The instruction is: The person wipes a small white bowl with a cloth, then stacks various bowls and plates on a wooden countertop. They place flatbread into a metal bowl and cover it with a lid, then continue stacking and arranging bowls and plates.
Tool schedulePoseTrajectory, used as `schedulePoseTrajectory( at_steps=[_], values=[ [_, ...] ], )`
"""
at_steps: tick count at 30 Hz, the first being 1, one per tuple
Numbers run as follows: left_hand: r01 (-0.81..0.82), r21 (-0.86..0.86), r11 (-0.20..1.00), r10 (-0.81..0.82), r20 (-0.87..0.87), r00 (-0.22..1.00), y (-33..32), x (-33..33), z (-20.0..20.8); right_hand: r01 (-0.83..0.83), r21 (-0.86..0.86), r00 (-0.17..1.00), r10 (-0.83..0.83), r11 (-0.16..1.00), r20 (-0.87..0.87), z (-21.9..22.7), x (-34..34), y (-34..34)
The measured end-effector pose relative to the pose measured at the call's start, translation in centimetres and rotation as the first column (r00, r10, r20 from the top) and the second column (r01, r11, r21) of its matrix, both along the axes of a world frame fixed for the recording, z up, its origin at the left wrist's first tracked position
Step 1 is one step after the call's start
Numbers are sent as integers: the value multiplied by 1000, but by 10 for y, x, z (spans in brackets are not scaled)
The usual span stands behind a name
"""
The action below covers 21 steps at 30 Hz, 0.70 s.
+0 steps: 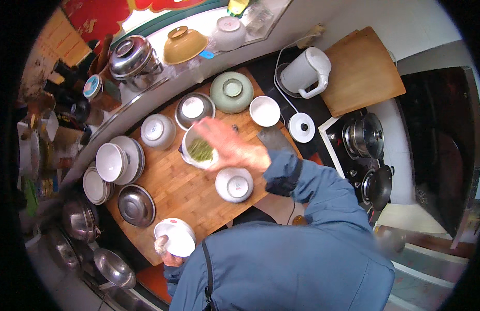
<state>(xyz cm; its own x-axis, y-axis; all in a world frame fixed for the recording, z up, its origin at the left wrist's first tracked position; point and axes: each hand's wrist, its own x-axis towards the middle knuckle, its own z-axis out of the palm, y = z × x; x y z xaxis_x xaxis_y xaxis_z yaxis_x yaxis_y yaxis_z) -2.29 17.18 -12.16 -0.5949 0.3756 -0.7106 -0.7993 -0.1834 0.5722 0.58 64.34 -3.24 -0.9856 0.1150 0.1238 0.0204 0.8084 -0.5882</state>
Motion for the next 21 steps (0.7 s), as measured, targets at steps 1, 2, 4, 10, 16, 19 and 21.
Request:
schedulePoseTrajectory(
  at_steps=[1,2,4,10,16,19,21],
  values=[
    [169,-131,977,-190,-168,967,9,-1,5,56,39,998,-55,998,-23,7,13,31],
    [303,-283,910,-385,-303,872,20,-3,9,147,111,988,-141,983,-60,8,23,58],
    [293,-279,914,-366,-260,894,42,-5,23,287,198,956,-266,937,-128,6,40,113],
    [-62,57,996,51,179,983,121,-2,71,624,265,762,-648,735,4,-57,57,240],
    [-30,-98,995,42,127,991,164,-4,114,758,272,594,-799,593,89,-118,38,305],
    [-42,-137,990,55,97,994,176,-8,120,771,301,549,-825,562,134,-129,33,320],
    [-60,-94,994,70,103,992,180,-12,121,771,316,532,-831,554,159,-135,30,324]
  ],
)
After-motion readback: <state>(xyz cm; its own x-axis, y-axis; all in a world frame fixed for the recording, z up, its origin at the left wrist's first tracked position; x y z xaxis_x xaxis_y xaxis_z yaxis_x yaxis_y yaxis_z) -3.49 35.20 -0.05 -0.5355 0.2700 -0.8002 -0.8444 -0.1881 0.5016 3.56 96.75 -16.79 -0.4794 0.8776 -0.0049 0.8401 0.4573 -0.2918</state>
